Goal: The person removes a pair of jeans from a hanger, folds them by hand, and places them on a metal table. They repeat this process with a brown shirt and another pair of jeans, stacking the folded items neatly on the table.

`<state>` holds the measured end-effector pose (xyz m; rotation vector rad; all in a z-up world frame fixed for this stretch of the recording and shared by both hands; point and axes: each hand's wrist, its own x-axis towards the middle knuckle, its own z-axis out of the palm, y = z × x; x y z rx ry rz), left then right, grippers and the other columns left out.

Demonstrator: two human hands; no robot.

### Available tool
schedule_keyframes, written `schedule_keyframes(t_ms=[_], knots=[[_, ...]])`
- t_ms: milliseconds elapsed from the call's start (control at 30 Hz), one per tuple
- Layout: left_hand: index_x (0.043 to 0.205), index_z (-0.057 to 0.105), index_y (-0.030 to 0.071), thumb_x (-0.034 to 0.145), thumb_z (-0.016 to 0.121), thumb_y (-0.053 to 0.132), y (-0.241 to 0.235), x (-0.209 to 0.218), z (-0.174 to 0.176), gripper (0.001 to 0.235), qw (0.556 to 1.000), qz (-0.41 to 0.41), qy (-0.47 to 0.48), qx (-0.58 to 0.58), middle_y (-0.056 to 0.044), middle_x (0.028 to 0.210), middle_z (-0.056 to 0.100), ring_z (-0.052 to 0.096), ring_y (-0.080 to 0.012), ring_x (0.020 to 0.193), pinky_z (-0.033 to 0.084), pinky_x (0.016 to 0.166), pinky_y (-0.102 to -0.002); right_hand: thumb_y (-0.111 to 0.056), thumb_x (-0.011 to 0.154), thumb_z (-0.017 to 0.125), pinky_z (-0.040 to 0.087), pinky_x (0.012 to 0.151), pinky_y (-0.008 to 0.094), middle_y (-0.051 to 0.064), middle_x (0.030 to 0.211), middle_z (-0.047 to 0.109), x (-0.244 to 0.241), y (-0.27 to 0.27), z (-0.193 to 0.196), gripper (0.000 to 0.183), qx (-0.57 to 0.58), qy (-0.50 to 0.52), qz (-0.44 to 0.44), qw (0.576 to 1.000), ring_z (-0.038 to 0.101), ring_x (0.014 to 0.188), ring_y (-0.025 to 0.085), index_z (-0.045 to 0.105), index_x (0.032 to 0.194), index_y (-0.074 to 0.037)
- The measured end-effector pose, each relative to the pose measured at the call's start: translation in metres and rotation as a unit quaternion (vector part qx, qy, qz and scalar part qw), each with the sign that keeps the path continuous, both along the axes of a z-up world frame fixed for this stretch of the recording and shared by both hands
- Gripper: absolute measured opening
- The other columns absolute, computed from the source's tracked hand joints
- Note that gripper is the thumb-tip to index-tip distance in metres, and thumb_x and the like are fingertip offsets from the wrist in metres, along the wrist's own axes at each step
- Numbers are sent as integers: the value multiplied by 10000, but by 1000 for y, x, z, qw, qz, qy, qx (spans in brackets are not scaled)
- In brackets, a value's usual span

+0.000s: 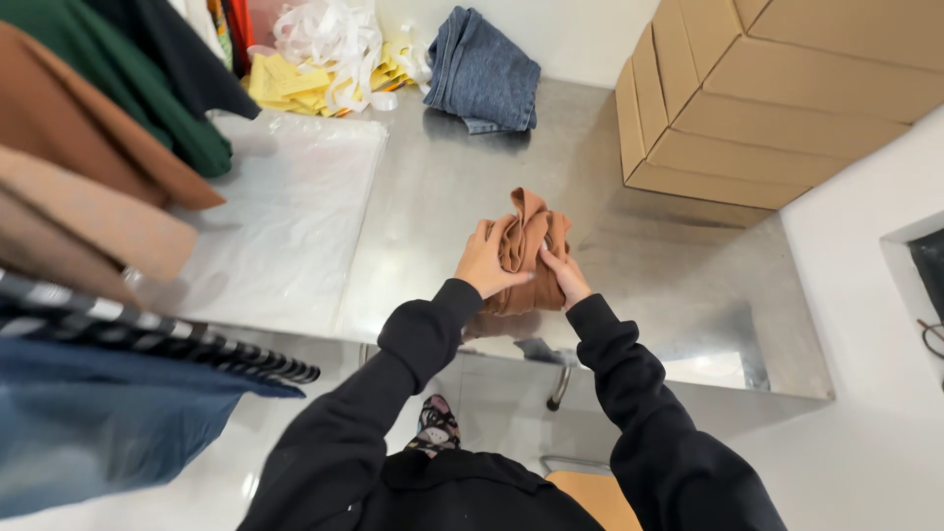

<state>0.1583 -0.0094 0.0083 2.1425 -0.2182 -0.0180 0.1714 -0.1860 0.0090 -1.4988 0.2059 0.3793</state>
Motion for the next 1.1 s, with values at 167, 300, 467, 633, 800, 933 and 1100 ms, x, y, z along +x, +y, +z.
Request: schedule_keyframes(t_ms=[167, 300, 467, 633, 800, 933, 1100], knots=[[1385, 377, 219, 809, 770, 275, -9, 93, 4, 699, 975, 98, 97, -173, -106, 1257, 446, 595, -437, 1166, 539, 993, -544, -480, 910, 759, 394, 1158, 497, 186, 1422, 556, 75, -11, 36, 714, -147, -132, 26, 980, 473, 1380, 379, 476, 1460, -124], [1410, 307, 339, 715, 891, 542, -20, 199, -71, 930, 894, 228, 220, -317, -119, 1483, 477, 537, -380, 1315, 482, 1092, -528, -377, 1003, 688, 415, 1139, 486, 69, 1370, 515, 148, -41, 24, 502, -390, -356, -92, 844, 458, 1350, 347, 485, 1414, -172], [1436, 245, 240, 725, 915, 375, -36, 261, -39, 986, 822, 237, 273, -441, -243, 1408, 450, 617, -463, 1124, 641, 740, -579, -450, 937, 735, 410, 1151, 504, 114, 1417, 427, 213, -56, -13, 635, -403, -352, -107, 838, 434, 1395, 361, 468, 1473, -236], [1448, 270, 219, 731, 921, 270, -63, 331, -13, 970, 792, 204, 272, -508, -224, 1454, 388, 582, -487, 1164, 613, 789, -641, -427, 945, 713, 377, 1168, 583, 223, 1529, 313, 265, -41, -6, 780, -389, -285, -95, 871, 340, 1450, 450, 293, 1591, -305], [1548, 162, 132, 827, 834, 266, -74, 397, 35, 995, 743, 166, 235, -604, -299, 1527, 306, 507, -508, 1271, 566, 949, -544, -255, 954, 732, 453, 1114, 519, 229, 1543, 241, 381, -62, -22, 585, -452, -499, -184, 716, 361, 1430, 439, 318, 1334, -92], [1562, 123, 124, 871, 809, 283, -70, 464, 19, 987, 747, 121, 231, -612, -327, 1546, 263, 484, -552, 1287, 550, 1000, -543, -226, 1000, 672, 498, 1068, 534, 193, 1555, 237, 462, -80, -37, 412, -466, -487, -167, 720, 390, 1409, 436, 358, 1237, -106], [1543, 97, 49, 812, 851, 381, -90, 584, -142, 1102, 946, 142, 270, -107, -341, 1589, 204, 389, -528, 1406, 401, 1163, -601, -486, 985, 597, 190, 1197, 681, 127, 1697, -49, 511, -85, -101, 874, -623, -86, 38, 776, 83, 1563, 377, -16, 1607, -483]])
